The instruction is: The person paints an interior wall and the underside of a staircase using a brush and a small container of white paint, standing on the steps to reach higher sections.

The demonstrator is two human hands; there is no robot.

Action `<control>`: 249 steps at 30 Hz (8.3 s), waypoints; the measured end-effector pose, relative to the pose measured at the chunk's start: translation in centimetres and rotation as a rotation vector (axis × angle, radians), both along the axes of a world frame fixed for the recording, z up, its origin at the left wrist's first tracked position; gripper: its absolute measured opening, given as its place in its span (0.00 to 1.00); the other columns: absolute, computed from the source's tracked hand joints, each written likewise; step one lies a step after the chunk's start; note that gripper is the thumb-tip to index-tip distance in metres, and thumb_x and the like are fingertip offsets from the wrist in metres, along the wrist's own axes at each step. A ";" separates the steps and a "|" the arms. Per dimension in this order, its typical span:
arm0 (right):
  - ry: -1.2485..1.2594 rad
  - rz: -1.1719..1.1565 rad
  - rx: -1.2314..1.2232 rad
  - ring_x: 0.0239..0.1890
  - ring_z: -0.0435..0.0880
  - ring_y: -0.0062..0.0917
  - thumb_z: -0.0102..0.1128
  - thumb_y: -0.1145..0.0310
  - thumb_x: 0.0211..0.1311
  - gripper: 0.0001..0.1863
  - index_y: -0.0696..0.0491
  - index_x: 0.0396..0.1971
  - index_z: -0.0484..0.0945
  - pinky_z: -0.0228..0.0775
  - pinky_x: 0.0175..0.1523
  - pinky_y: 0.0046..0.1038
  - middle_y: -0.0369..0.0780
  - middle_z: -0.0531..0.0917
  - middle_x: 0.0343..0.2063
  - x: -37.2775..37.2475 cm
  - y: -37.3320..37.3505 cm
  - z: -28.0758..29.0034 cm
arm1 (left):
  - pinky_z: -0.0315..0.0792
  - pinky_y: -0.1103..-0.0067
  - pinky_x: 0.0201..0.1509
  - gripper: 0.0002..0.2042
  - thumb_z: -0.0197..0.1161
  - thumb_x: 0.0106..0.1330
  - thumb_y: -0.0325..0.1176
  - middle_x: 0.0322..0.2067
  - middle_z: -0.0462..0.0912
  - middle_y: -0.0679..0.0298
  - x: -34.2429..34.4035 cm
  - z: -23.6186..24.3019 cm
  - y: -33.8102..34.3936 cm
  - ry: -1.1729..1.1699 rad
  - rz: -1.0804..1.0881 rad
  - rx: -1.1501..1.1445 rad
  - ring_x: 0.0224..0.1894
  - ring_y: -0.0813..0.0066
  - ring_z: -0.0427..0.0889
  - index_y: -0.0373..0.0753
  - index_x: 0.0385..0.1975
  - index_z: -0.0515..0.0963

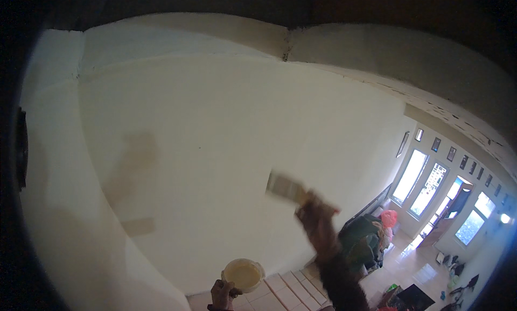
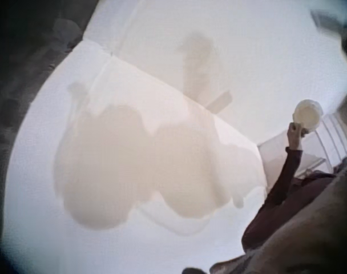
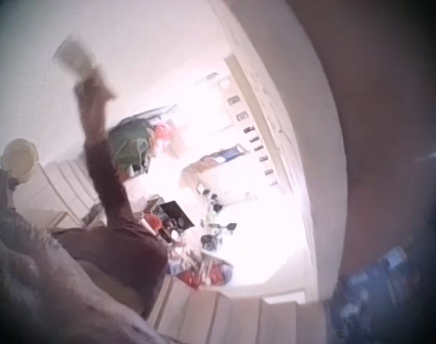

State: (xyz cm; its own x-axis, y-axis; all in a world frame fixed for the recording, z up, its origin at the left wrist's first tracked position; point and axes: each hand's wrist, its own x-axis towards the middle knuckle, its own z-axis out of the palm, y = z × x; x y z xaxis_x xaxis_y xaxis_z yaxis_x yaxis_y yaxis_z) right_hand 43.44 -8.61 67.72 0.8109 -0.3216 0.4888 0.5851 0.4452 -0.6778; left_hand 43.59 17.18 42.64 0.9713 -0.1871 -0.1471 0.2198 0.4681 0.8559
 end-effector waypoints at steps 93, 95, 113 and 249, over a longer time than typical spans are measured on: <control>-0.563 -1.554 -1.385 0.22 0.76 0.25 0.64 0.68 0.53 0.08 0.51 0.27 0.73 0.70 0.27 0.32 0.37 0.78 0.22 22.3 -8.3 39.6 | 0.67 0.83 0.20 0.12 0.61 0.61 0.35 0.16 0.78 0.60 -2.4 -6.5 2.5 0.045 0.186 0.102 0.16 0.80 0.72 0.36 0.26 0.67; -0.488 -1.453 -1.395 0.21 0.75 0.22 0.66 0.70 0.52 0.10 0.52 0.25 0.71 0.69 0.25 0.31 0.36 0.77 0.21 20.5 -7.1 40.1 | 0.67 0.83 0.20 0.12 0.62 0.61 0.35 0.16 0.78 0.60 -2.1 -6.4 2.5 0.037 0.177 0.103 0.16 0.81 0.71 0.37 0.26 0.67; -0.777 -1.673 -1.717 0.18 0.75 0.38 0.57 0.63 0.54 0.11 0.55 0.30 0.79 0.67 0.27 0.40 0.44 0.77 0.17 19.8 -9.1 45.3 | 0.66 0.83 0.20 0.13 0.64 0.60 0.37 0.17 0.78 0.61 -2.2 -7.9 3.3 0.074 0.184 0.076 0.16 0.80 0.71 0.37 0.26 0.67; -0.630 -2.615 -1.462 0.30 0.81 0.34 0.61 0.56 0.50 0.12 0.46 0.31 0.79 0.73 0.32 0.40 0.40 0.82 0.34 -0.6 -7.0 35.6 | 0.66 0.83 0.21 0.12 0.63 0.58 0.35 0.18 0.78 0.60 -0.6 -5.3 6.1 0.025 0.121 0.154 0.17 0.78 0.71 0.38 0.27 0.67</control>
State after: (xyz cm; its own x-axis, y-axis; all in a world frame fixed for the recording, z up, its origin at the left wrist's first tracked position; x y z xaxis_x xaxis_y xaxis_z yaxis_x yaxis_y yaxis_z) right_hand 42.87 -15.62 103.27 -0.1342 0.5874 0.7981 -0.7401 -0.5949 0.3134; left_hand 42.97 23.29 37.38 0.9810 -0.0431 -0.1893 0.1921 0.3562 0.9144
